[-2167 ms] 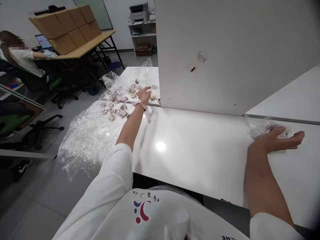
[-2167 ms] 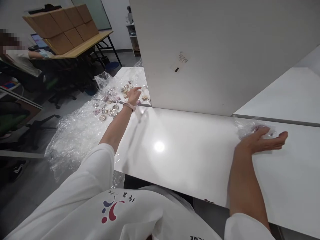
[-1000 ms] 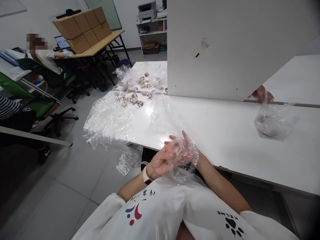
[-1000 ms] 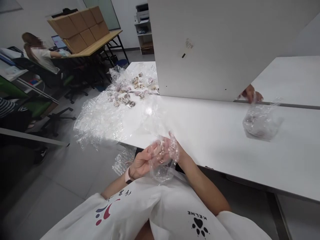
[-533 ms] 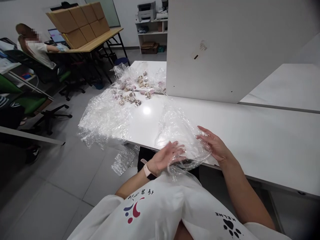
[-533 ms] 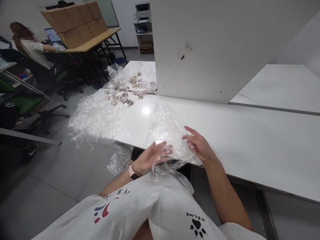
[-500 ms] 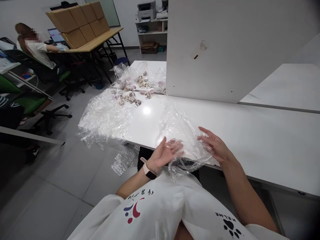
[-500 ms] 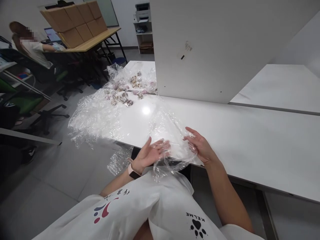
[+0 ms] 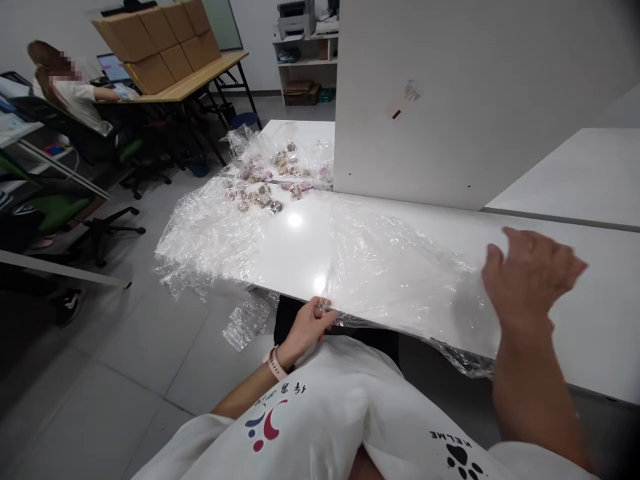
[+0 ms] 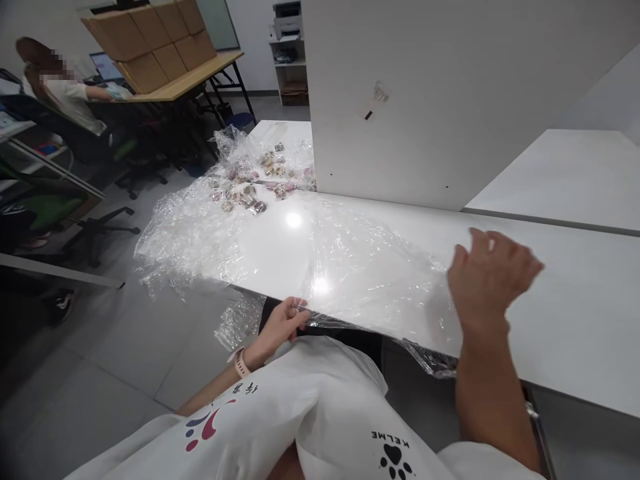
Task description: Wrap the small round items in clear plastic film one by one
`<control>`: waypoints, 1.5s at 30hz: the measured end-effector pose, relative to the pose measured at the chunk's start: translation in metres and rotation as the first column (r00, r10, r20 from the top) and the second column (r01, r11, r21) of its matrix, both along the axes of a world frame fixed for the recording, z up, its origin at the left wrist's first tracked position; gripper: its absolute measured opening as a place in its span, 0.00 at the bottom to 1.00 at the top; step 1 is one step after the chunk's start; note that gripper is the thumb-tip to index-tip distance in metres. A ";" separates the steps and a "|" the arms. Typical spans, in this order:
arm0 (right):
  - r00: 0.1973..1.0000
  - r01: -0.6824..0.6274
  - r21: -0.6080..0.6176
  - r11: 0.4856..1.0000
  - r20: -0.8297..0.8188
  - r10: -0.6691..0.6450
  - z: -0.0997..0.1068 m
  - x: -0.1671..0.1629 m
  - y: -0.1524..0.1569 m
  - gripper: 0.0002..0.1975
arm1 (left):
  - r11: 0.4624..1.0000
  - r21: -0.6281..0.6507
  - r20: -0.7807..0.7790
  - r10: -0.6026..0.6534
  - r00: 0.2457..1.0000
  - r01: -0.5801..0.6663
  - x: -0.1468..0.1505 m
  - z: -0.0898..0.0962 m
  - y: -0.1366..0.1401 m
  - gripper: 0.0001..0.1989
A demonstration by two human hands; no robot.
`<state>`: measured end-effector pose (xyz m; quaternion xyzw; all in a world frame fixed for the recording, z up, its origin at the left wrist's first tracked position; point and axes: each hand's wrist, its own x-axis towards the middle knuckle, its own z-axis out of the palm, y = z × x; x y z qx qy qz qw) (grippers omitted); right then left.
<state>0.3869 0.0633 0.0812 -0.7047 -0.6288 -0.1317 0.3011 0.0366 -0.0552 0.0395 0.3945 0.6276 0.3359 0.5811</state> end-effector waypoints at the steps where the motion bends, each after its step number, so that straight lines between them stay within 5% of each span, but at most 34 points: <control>1: 0.995 -0.099 -0.023 0.995 -0.036 0.098 -0.004 -0.018 0.001 0.22 | 0.994 0.105 -0.136 0.050 0.990 -0.035 -0.008 0.006 0.005 0.21; 4: 0.891 -0.450 -0.250 0.857 -0.184 0.414 -0.034 -0.074 0.006 0.25 | 0.886 0.436 -0.385 0.340 0.858 -0.155 -0.036 0.023 0.049 0.18; 7: 0.850 -0.522 -0.441 0.730 -0.197 0.489 -0.074 -0.112 0.012 0.28 | 0.812 0.568 -0.500 0.472 0.726 -0.136 -0.064 0.025 0.128 0.15; 11: 0.846 -0.512 -0.452 0.731 -0.115 0.521 -0.103 -0.119 0.014 0.28 | 0.907 0.420 -0.764 0.352 0.541 0.003 -0.093 0.012 0.238 0.27; 15: 0.847 -0.506 -0.431 0.747 -0.083 0.526 -0.104 -0.114 0.014 0.28 | 0.986 0.113 -0.930 0.060 0.363 0.127 -0.105 0.004 0.297 0.26; 20: 0.858 -0.464 -0.447 0.764 -0.013 0.514 -0.101 -0.117 0.014 0.28 | 0.979 0.080 -0.943 0.014 0.332 0.187 -0.104 -0.004 0.311 0.22; 26: 0.861 -0.436 -0.459 0.774 0.037 0.508 -0.100 -0.118 0.014 0.28 | 0.924 0.373 -0.873 0.318 0.371 0.086 -0.095 -0.004 0.340 0.21; 29: 0.859 -0.439 -0.457 0.774 0.040 0.510 -0.099 -0.118 0.014 0.28 | 0.949 0.247 -0.890 0.141 0.433 0.198 -0.087 -0.004 0.355 0.18; 32: 0.855 -0.446 -0.457 0.770 0.035 0.517 -0.099 -0.118 0.015 0.28 | 0.951 0.202 -0.897 0.083 0.435 0.235 -0.084 -0.006 0.358 0.17; 37: 0.850 -0.465 -0.445 0.766 0.018 0.527 -0.103 -0.116 0.015 0.28 | 0.934 0.358 -0.797 0.300 0.524 0.009 -0.091 0.012 0.328 0.17; 39: 0.847 -0.477 -0.441 0.760 0.000 0.532 -0.104 -0.116 0.015 0.28 | 0.866 0.500 -0.719 0.425 0.550 -0.017 -0.077 0.027 0.296 0.19; 41: 0.843 -0.494 -0.435 0.753 -0.027 0.537 -0.105 -0.119 0.017 0.28 | 0.740 0.669 -0.574 0.455 0.681 0.070 -0.043 0.039 0.253 0.19; 43: 0.837 -0.519 -0.419 0.745 -0.073 0.542 -0.103 -0.122 0.019 0.28 | 0.638 0.727 -0.508 0.253 0.824 0.252 0.006 0.041 0.206 0.19; 45: 0.820 -0.563 -0.392 0.728 -0.158 0.549 -0.098 -0.119 0.020 0.27 | 0.566 0.685 -0.588 0.056 0.807 0.459 0.057 0.032 0.163 0.17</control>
